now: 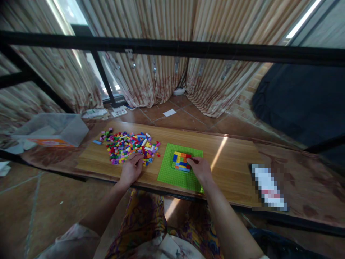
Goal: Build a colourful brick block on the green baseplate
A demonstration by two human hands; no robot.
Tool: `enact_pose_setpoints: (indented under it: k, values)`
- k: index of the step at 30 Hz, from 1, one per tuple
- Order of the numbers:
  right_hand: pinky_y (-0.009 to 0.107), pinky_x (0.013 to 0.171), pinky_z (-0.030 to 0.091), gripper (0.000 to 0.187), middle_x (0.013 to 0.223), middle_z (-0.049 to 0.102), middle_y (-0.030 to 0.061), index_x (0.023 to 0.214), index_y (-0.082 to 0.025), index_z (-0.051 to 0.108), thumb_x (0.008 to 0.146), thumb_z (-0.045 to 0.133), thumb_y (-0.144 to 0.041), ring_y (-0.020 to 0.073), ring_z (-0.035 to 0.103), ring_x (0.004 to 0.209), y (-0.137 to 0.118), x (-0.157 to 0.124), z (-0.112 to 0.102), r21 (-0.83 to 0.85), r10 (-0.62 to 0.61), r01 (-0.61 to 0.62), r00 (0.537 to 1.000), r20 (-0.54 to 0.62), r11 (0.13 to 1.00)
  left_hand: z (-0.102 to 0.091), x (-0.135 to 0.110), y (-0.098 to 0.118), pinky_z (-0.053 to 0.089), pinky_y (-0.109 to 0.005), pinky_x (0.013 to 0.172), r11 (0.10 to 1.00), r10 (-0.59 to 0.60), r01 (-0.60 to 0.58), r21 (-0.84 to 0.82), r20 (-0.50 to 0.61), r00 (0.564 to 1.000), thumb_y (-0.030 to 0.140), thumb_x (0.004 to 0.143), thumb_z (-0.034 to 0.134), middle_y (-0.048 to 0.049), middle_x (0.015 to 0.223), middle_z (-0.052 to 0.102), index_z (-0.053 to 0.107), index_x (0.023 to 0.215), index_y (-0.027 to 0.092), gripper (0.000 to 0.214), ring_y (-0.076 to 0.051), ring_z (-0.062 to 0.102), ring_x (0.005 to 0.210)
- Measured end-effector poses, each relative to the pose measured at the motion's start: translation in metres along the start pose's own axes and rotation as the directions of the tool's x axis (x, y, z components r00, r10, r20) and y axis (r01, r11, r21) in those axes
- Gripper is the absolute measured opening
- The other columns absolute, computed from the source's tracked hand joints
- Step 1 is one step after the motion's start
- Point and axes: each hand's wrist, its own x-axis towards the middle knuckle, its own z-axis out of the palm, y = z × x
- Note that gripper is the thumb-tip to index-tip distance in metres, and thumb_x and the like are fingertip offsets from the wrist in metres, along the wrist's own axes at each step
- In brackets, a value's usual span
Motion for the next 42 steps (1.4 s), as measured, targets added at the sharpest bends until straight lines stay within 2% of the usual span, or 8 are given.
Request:
enact_pose_setpoints:
  k: [4, 7, 9, 13, 20, 25, 32, 42]
  values:
    - [0.031, 0.054, 0.048, 0.049, 0.069, 0.072, 0.0071, 0.086, -0.013, 0.074, 0.072, 0.06, -0.057, 0.02, 0.064, 0.058, -0.003, -0.01, -0.009, 0.032, 0.044, -0.043, 0.999, -0.014, 0.999, -0.003, 0.0, 0.003, 0.055, -0.034, 0.089, 0.999, -0.028, 0.027, -0.04, -0.013, 1.0, 0.016, 0.088, 0.047, -0.0072, 0.104, 0.068, 0.069, 0.099, 0.02, 0.025, -0.018, 0.065, 0.095]
    - [0.034, 0.064, 0.05, 0.047, 0.079, 0.073, 0.0117, 0.088, -0.012, 0.072, 0.075, 0.057, -0.054, 0.0249, 0.067, 0.073, -0.014, -0.022, -0.011, 0.037, 0.024, -0.019, 0.987, -0.156, 0.999, -0.006, 0.0, 0.005, 0.055, -0.033, 0.088, 0.996, -0.049, 0.046, -0.076, -0.035, 0.998, 0.01, 0.086, 0.046, -0.0063, 0.105, 0.068, 0.068, 0.101, 0.02, 0.029, -0.018, 0.065, 0.096]
    - [0.036, 0.072, 0.051, 0.04, 0.084, 0.074, 0.0114, 0.088, -0.014, 0.072, 0.076, 0.059, -0.05, 0.0254, 0.067, 0.079, -0.027, -0.034, -0.005, 0.059, -0.066, 0.082, 0.97, -0.236, 0.995, -0.007, 0.0, 0.006, 0.055, -0.033, 0.089, 0.994, -0.059, 0.053, -0.098, -0.059, 0.997, 0.008, 0.085, 0.045, -0.0065, 0.107, 0.067, 0.068, 0.102, 0.02, 0.031, -0.018, 0.065, 0.098]
    - [0.035, 0.077, 0.051, 0.034, 0.097, 0.073, 0.0091, 0.095, -0.019, 0.07, 0.082, 0.056, -0.047, 0.0221, 0.067, 0.085, -0.053, -0.064, 0.025, 0.128, -0.225, 0.225, 0.974, -0.015, 0.966, -0.008, -0.002, 0.006, 0.054, -0.034, 0.09, 0.99, -0.065, 0.054, -0.129, -0.085, 0.994, 0.005, 0.085, 0.044, -0.0074, 0.108, 0.067, 0.067, 0.101, 0.019, 0.031, -0.017, 0.064, 0.1]
    - [0.033, 0.073, 0.051, 0.029, 0.094, 0.07, 0.0079, 0.096, -0.02, 0.069, 0.089, 0.047, -0.037, 0.0196, 0.065, 0.08, -0.065, -0.082, 0.074, 0.052, -0.386, 0.385, 0.89, 0.245, 0.921, -0.008, -0.006, 0.007, 0.054, -0.031, 0.086, 0.989, -0.052, 0.034, -0.147, -0.12, 0.991, 0.007, 0.087, 0.045, -0.0077, 0.106, 0.066, 0.066, 0.101, 0.019, 0.028, -0.016, 0.065, 0.096]
    - [0.034, 0.077, 0.049, 0.027, 0.095, 0.07, 0.0084, 0.097, -0.019, 0.068, 0.089, 0.046, -0.031, 0.0205, 0.065, 0.084, -0.067, -0.071, 0.086, -0.034, -0.429, 0.456, 0.858, 0.283, 0.889, -0.01, -0.007, 0.008, 0.054, -0.03, 0.08, 0.99, -0.067, 0.049, -0.129, -0.134, 0.989, 0.007, 0.086, 0.045, -0.0071, 0.1, 0.066, 0.066, 0.095, 0.019, 0.025, -0.017, 0.065, 0.09]
    - [0.033, 0.079, 0.049, 0.024, 0.097, 0.07, 0.0084, 0.097, -0.019, 0.067, 0.089, 0.047, -0.029, 0.0202, 0.065, 0.086, -0.075, -0.062, 0.105, -0.024, -0.477, 0.507, 0.826, 0.3, 0.862, -0.013, -0.012, 0.014, 0.046, -0.026, 0.063, 0.997, 0.066, -0.068, -0.032, -0.062, 0.996, 0.013, 0.089, 0.039, -0.0034, 0.071, 0.058, 0.055, 0.067, 0.019, 0.028, -0.014, 0.056, 0.067]
    - [0.035, 0.082, 0.049, 0.025, 0.1, 0.068, 0.0072, 0.104, -0.02, 0.066, 0.088, 0.053, -0.035, 0.0215, 0.063, 0.091, -0.067, -0.066, 0.11, -0.061, -0.483, 0.538, 0.796, 0.365, 0.841, -0.014, -0.015, 0.016, 0.04, -0.028, 0.062, 0.985, 0.174, -0.174, -0.005, -0.056, 0.983, 0.016, 0.091, 0.037, -0.0038, 0.07, 0.055, 0.051, 0.068, 0.019, 0.027, -0.015, 0.051, 0.065]
